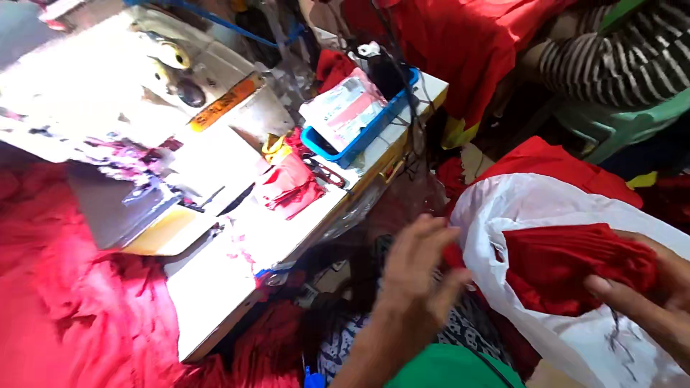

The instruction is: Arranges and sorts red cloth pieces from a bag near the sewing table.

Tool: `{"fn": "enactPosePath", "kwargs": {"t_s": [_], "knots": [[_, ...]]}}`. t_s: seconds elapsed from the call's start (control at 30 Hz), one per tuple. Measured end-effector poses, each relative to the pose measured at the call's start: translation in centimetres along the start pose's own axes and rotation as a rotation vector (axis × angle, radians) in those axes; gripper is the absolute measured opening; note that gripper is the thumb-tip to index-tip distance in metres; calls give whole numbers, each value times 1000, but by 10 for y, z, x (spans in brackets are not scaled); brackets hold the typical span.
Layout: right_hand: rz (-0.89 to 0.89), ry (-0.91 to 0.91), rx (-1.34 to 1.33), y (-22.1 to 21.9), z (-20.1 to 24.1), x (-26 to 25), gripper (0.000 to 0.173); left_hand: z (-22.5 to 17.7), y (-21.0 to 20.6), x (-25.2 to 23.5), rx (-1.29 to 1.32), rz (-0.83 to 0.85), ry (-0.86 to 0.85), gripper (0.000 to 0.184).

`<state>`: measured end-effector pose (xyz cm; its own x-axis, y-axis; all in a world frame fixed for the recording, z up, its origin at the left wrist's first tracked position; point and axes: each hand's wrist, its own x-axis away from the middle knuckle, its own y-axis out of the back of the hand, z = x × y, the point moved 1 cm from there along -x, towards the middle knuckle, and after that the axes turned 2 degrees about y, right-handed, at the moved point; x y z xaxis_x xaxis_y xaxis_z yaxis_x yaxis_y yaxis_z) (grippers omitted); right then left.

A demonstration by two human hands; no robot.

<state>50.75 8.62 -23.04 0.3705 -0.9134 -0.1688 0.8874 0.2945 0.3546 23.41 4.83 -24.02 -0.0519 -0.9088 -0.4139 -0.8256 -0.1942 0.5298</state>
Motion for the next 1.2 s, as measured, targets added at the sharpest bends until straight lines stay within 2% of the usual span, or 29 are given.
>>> {"fn": "enactPosePath", "kwargs": {"t_s": [0.1, 0.17, 0.23, 0.37, 0.4, 0.47, 0.53, 0.57, 0.63, 0.7, 0.77, 0.8, 0.9, 0.97, 1.03, 1.1, 1.2], "knots": [[251, 117, -174, -35, 28, -17, 36, -18, -15, -3, 201, 126, -24, 54], [370, 159, -287, -60, 38, -28, 34, -20, -10, -5, 292, 74, -12, 53], [394, 160, -374, -81, 41, -37, 36, -12, 2, -4, 269, -5, 29, 48], [441, 194, -345, -104, 30, -45, 73, 9, 44, -2, 160, -124, 143, 35], [466, 186, -338, -103, 28, -45, 73, 13, 59, -5, 144, -148, 194, 34], [489, 123, -347, -91, 24, -42, 60, 23, 92, -14, 106, -200, 296, 34], [440, 49, -322, -76, 19, -38, 47, 46, 123, -28, 16, -275, 315, 36], [397, 10, -320, -69, 16, -36, 42, 69, 135, -35, -30, -328, 274, 36], [314, -61, -332, -55, 7, -32, 35, 122, 154, -54, -176, -325, 211, 43], [236, -96, -322, -42, -2, -27, 30, 138, 160, -70, -397, -208, 401, 44], [139, -123, -282, -31, -10, -18, 29, 155, 149, -72, -604, -180, 506, 48], [96, -140, -271, -25, -13, -13, 28, 157, 141, -70, -624, -225, 528, 50], [25, -202, -270, -7, -24, -1, 24, 148, 123, -52, -651, -445, 420, 53], [-6, -248, -247, 1, -32, 4, 24, 132, 113, -41, -673, -478, 376, 52], [-36, -286, -222, 4, -37, 6, 24, 130, 105, -37, -687, -404, 285, 55], [-41, -312, -209, 3, -40, 6, 23, 138, 102, -34, -746, -270, 243, 67], [-43, -333, -206, -4, -43, 4, 23, 144, 103, -37, -873, -214, 253, 64]]}}
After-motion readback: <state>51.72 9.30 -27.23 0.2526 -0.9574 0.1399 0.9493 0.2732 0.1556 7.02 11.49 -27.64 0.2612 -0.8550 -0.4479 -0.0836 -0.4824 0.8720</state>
